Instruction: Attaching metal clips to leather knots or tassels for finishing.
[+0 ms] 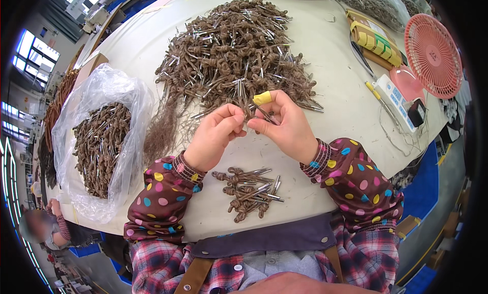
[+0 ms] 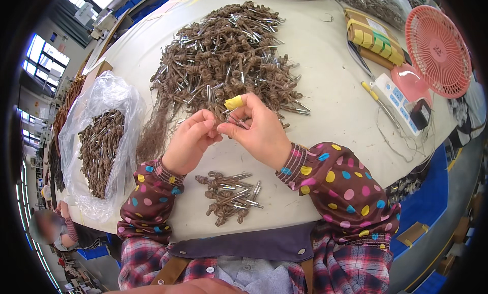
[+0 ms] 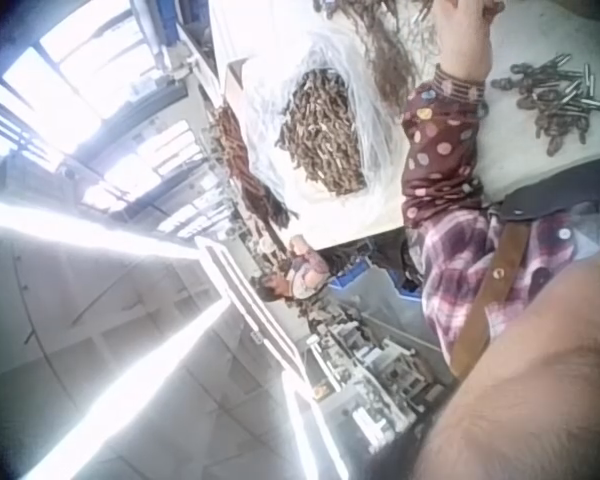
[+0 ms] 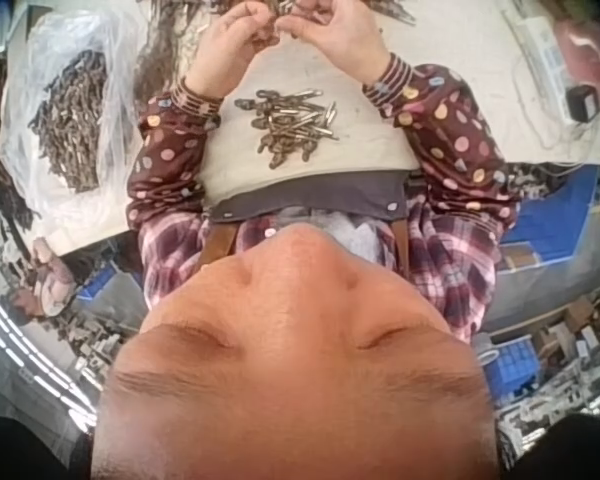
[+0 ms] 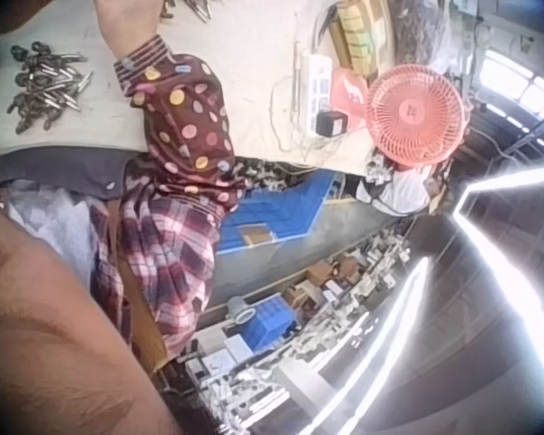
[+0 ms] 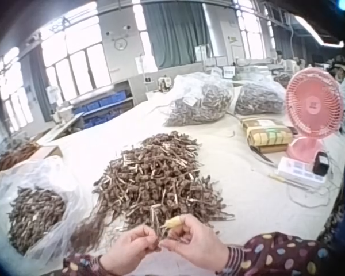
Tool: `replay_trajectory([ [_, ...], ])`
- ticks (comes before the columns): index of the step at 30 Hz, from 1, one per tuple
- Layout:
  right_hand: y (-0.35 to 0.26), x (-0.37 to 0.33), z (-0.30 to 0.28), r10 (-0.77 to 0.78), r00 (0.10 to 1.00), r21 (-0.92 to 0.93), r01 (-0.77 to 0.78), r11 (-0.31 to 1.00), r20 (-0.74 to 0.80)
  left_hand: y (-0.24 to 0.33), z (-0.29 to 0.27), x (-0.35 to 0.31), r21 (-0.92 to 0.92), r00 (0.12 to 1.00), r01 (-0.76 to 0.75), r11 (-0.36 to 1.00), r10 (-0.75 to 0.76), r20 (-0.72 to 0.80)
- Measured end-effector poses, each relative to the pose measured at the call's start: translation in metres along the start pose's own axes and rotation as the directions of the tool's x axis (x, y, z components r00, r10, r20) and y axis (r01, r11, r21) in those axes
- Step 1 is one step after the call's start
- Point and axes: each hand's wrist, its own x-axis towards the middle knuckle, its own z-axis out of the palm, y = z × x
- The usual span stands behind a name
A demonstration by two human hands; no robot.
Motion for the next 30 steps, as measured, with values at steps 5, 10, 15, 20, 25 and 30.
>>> replay_trajectory([
  [5,0.004,0.001,-0.001,0.029,1.000,0.225,-0.028,0.974,0.001,0.003,0.000,-0.001,-0.518,0.960,0.211,0.829,-0.076,0.270],
  [10,-0.011,0.004,-0.013,0.174,0.984,0.224,-0.175,0.959,0.023,0.025,-0.015,0.000,-0.737,0.953,0.139,0.662,0.113,0.281],
  [15,-0.014,0.003,-0.013,0.205,0.978,0.261,-0.208,0.943,0.038,0.024,-0.014,0.002,0.342,0.895,-0.384,0.858,0.437,-0.092],
  [20,-0.014,0.001,-0.015,0.302,0.943,0.402,-0.331,0.853,0.137,0.013,0.012,-0.004,0.775,0.824,-0.452,0.443,0.539,0.172],
  [25,-0.018,0.000,-0.009,0.286,0.948,0.386,-0.319,0.865,0.143,0.006,0.012,-0.005,0.777,0.794,-0.449,0.442,0.597,0.119],
  [30,-0.019,-0.001,-0.005,0.280,0.950,0.371,-0.313,0.875,0.141,0.012,0.000,-0.001,0.830,0.524,-0.537,-0.152,0.711,0.469],
])
